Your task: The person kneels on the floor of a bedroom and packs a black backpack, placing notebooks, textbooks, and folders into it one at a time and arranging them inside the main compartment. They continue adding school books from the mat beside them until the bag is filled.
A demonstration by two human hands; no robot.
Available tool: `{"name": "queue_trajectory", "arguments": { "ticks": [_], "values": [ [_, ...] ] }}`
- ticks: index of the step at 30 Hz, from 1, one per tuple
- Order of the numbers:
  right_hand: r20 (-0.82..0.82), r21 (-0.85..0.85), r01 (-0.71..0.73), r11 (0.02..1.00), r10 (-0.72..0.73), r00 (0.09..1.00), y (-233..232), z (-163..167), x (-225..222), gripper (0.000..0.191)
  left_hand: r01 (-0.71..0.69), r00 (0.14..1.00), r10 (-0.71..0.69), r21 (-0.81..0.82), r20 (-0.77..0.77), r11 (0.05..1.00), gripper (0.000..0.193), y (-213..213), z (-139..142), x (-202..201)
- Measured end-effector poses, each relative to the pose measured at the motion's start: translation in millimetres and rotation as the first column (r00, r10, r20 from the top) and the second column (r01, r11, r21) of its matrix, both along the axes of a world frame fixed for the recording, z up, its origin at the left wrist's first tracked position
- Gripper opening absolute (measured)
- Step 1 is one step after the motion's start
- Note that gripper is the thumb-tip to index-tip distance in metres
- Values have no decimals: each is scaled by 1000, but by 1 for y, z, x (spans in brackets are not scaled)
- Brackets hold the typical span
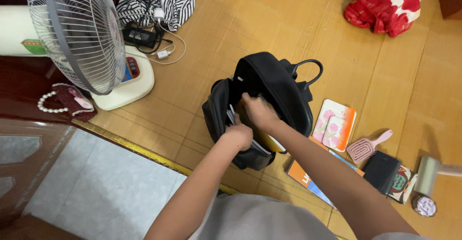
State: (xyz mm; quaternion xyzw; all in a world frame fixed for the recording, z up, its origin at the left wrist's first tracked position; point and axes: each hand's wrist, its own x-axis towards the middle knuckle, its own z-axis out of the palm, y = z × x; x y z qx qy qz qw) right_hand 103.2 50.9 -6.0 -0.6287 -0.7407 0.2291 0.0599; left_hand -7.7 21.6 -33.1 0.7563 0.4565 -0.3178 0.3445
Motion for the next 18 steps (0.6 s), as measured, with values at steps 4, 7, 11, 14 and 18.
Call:
{"name": "queue_trajectory", "arguments": {
  "ticks": [4, 7, 11, 14, 18],
  "values": [
    [32, 49, -52, 997, 51, 998, -13, -12, 1, 29, -37, 997, 36, 10, 67, 999, 51, 1, 7, -4],
    [152, -15, -38, 999, 40, 988, -41, -13, 11, 24, -58, 995, 59, -7, 76, 998, 52, 0, 16, -7],
    [298, -5, -140, 990, 135, 945, -81, -12, 33, 30, -29, 998, 30, -19, 58, 999, 49, -1, 25, -9],
    [285, -8, -64, 998, 64, 956, -81, -20, 32, 22, -29, 998, 30, -19, 47, 999, 50, -2, 24, -6],
    [215, 68, -63, 996, 47, 976, -70, -38, 9, 16, -95, 989, 92, 24, 120, 995, 59, -4, 19, -9]
  ]
}}
